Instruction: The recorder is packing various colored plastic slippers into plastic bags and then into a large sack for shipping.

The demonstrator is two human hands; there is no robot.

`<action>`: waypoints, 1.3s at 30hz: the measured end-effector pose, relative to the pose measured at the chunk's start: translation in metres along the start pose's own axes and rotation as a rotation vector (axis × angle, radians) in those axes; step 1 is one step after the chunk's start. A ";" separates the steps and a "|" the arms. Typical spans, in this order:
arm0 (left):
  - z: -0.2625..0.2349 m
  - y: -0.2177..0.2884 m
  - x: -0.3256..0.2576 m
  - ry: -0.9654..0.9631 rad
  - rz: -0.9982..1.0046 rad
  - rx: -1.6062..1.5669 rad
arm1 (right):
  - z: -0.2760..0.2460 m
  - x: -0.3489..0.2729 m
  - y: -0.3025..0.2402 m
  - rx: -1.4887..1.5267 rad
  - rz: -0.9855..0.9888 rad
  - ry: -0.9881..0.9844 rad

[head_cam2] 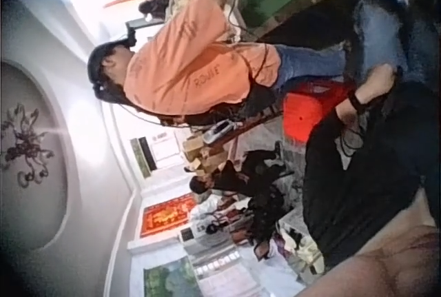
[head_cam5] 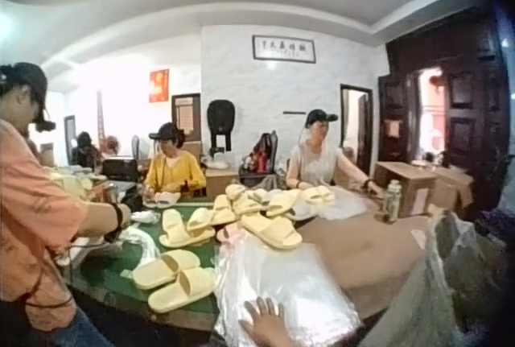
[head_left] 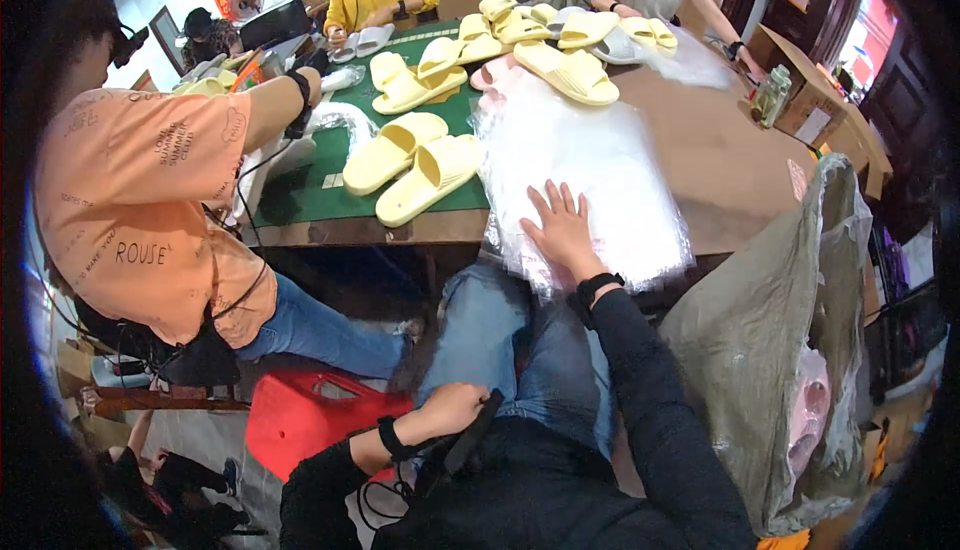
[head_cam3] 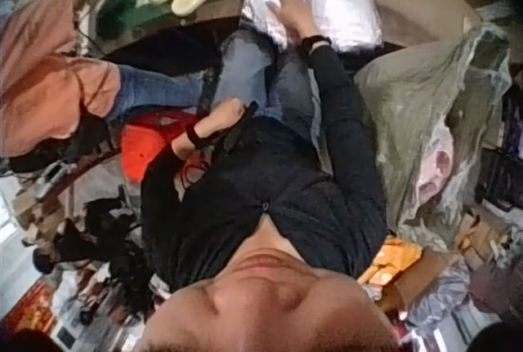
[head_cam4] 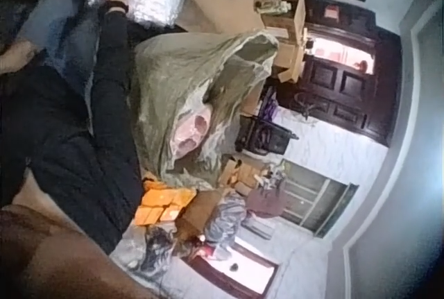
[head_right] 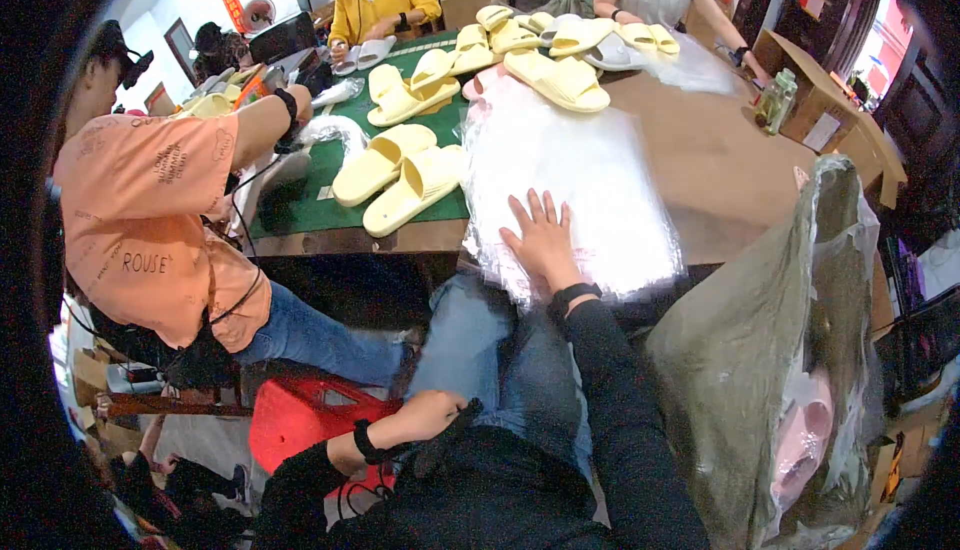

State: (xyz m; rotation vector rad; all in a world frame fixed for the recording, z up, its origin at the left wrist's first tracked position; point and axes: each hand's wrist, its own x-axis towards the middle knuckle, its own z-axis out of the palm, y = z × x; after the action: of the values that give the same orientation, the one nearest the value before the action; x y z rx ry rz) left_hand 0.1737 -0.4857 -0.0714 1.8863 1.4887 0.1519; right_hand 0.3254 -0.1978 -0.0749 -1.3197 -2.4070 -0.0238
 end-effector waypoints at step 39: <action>-0.185 -0.075 0.124 0.870 0.023 0.031 | -0.031 0.001 -0.002 0.316 -0.048 -0.220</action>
State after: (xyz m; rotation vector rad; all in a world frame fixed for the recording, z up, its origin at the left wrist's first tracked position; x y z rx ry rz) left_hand 0.0610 -0.2855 -0.0203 1.9546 2.0071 1.0739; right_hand 0.3337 -0.2039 -0.0461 -1.1682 -2.4898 0.4920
